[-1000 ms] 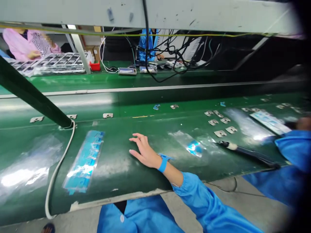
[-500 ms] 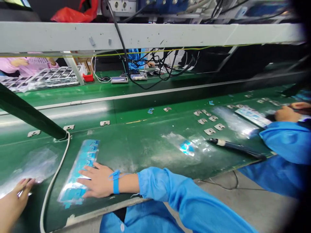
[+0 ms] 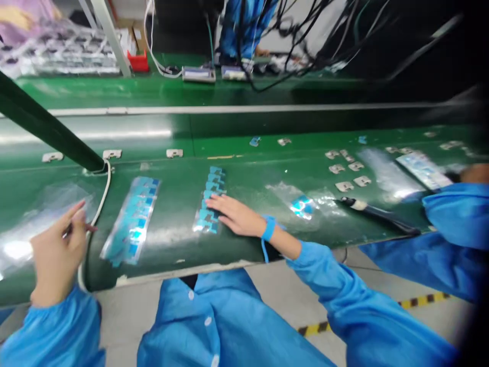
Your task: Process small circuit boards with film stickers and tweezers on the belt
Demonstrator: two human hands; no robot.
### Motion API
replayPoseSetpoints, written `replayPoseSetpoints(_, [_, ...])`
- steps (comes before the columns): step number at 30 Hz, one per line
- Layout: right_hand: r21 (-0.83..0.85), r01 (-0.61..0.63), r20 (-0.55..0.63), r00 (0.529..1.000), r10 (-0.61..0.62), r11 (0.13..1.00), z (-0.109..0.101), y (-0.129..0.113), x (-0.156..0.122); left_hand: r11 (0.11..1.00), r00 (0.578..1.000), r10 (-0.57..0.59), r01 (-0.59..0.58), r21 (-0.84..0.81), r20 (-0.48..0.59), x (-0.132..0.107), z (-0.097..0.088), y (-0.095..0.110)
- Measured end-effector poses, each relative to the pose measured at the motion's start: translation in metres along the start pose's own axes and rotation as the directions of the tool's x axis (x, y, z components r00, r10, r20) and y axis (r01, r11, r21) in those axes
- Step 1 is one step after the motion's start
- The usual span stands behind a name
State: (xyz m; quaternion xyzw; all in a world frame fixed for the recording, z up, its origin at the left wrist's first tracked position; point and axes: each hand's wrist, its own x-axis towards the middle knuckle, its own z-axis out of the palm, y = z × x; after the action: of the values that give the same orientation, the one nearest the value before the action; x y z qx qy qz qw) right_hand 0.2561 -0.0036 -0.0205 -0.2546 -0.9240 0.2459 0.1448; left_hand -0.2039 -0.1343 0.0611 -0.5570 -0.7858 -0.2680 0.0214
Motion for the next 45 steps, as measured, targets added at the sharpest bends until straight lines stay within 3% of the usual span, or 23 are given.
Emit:
replayPoseSetpoints(1, [0.025,-0.011,-0.055,0.998,0.013,1.0,-0.003,0.003,-0.003,0.999,0.999,0.048,-0.048,-0.017,-0.009,0.001,0.003,0.022])
replayPoseSetpoints(3, [0.045,-0.059,-0.171,0.983,0.066,0.997,-0.005,0.001,-0.008,0.982,0.977,0.169,-0.156,-0.108,0.132,0.003,0.012,0.062])
replayPoseSetpoints(4, [0.042,-0.082,-0.214,0.973,0.089,0.996,-0.003,-0.004,-0.009,0.964,0.944,0.243,-0.208,-0.168,0.223,0.004,0.018,0.079])
replayPoseSetpoints(6, [0.008,-0.121,-0.239,0.964,0.12,0.993,0.004,-0.019,-0.01,0.903,0.829,0.417,-0.33,-0.276,0.373,0.006,0.033,0.105])
replayPoseSetpoints(8, [-0.058,-0.153,-0.184,0.973,0.14,0.987,0.014,-0.034,-0.009,0.83,0.703,0.556,-0.439,-0.345,0.443,0.011,0.05,0.124])
replayPoseSetpoints(10, [-0.118,-0.15,-0.081,0.987,0.141,0.982,0.02,-0.041,-0.007,0.793,0.624,0.608,-0.505,-0.34,0.491,0.018,0.068,0.136])
replayPoseSetpoints(14, [-0.092,-0.02,0.094,0.995,0.028,0.996,0.008,-0.03,-0.014,0.782,0.567,0.599,-0.565,-0.262,0.566,0.031,0.101,0.15])
replayPoseSetpoints(19, [-0.037,-0.016,0.066,0.998,0.018,0.999,-0.004,-0.018,-0.03,0.747,0.534,0.613,-0.631,-0.208,0.582,0.027,0.126,0.162])
replayPoseSetpoints(22, [-0.049,-0.024,0.022,0.999,0.025,0.999,0.004,-0.022,-0.033,0.707,0.509,0.629,-0.689,-0.16,0.587,0.02,0.128,0.174])
replayPoseSetpoints(25, [-0.111,-0.022,0.014,1.0,0.024,0.994,0.004,-0.021,-0.035,0.685,0.502,0.567,-0.728,-0.035,0.654,0.009,0.118,0.187])
replayPoseSetpoints(28, [-0.243,-0.157,-0.058,0.987,0.147,0.957,-0.007,-0.012,-0.035,0.665,0.498,0.502,-0.745,0.053,0.708,-0.015,0.099,0.197])
replayPoseSetpoints(30, [-0.297,-0.245,-0.099,0.969,0.225,0.923,-0.013,-0.007,-0.028,0.646,0.421,0.491,-0.764,0.006,0.763,-0.034,0.088,0.2])
replayPoseSetpoints(32, [-0.308,-0.244,-0.073,0.97,0.233,0.92,-0.014,-0.003,-0.014,0.586,0.273,0.55,-0.799,-0.132,0.79,-0.048,0.083,0.2])
replayPoseSetpoints(34, [-0.29,-0.182,-0.009,0.982,0.188,0.94,-0.011,-0.002,0.002,0.565,0.172,0.608,-0.78,-0.27,0.775,-0.049,0.083,0.197])
replayPoseSetpoints(35, [-0.277,-0.15,0.014,0.987,0.16,0.949,-0.01,-0.002,0.009,0.583,0.168,0.626,-0.75,-0.313,0.761,-0.046,0.084,0.194])
replayPoseSetpoints(36, [-0.261,-0.129,0.017,0.99,0.138,0.957,-0.01,-0.002,0.012,0.618,0.196,0.632,-0.711,-0.335,0.75,-0.04,0.085,0.191])
replayPoseSetpoints(40, [-0.146,-0.15,-0.103,0.985,0.136,0.978,-0.02,-0.005,-0.003,0.776,0.467,0.548,-0.595,-0.212,0.694,-0.019,0.09,0.179])
replayPoseSetpoints(41, [-0.104,-0.158,-0.122,0.982,0.145,0.982,-0.023,-0.006,-0.012,0.796,0.511,0.525,-0.578,-0.179,0.681,-0.017,0.092,0.178])
replayPoseSetpoints(43, [-0.027,-0.146,-0.119,0.983,0.142,0.989,-0.026,-0.01,-0.029,0.811,0.544,0.505,-0.565,-0.152,0.671,-0.017,0.096,0.179])
replayPoseSetpoints(45, [0.009,-0.099,-0.064,0.993,0.099,0.995,-0.022,-0.018,-0.042,0.803,0.525,0.515,-0.573,-0.165,0.678,-0.02,0.102,0.182])
